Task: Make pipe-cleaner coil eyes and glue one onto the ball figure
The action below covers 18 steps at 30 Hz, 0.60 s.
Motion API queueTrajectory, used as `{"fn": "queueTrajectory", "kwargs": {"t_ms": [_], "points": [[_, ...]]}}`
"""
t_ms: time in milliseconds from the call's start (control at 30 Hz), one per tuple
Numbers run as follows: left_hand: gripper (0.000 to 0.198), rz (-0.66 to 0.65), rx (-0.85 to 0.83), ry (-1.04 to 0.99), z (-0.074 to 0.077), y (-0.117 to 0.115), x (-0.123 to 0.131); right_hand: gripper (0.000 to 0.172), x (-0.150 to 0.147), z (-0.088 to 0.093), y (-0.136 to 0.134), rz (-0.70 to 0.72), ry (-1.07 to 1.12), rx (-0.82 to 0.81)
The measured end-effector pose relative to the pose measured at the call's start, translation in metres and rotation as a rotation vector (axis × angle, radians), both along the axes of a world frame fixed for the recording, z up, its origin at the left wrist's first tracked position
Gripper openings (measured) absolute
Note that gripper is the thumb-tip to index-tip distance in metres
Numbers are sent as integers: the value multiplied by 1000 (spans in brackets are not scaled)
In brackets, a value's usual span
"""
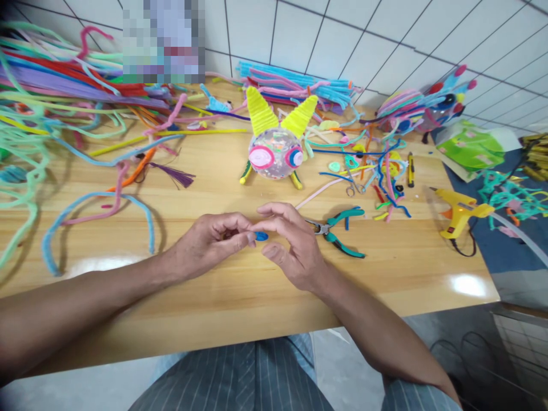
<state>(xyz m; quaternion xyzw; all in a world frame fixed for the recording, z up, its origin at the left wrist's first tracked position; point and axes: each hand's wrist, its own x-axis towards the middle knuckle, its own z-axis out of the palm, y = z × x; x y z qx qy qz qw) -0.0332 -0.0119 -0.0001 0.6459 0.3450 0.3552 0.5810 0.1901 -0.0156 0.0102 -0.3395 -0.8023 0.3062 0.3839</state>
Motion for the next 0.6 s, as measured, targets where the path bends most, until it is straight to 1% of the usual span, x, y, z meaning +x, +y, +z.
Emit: {"fn": "queueTrajectory", "kwargs": {"t_ms": [267, 333, 433, 533, 600], "points": [[15, 1, -13, 23, 0, 1, 1, 50, 0, 0, -2, -5, -32, -13], [15, -1, -15, 22, 0, 1, 1, 52, 1, 0, -1, -2, -9, -46], [15, -4, -16, 32, 0, 0, 0, 54, 1, -2, 1, -4, 81, -119], [14, 1, -21, 43, -1, 0, 0, 48, 1, -4, 2, -45, 132, -147], [14, 1, -15, 47, -2, 1, 0, 35, 1, -5, 3, -77, 110, -135]]}}
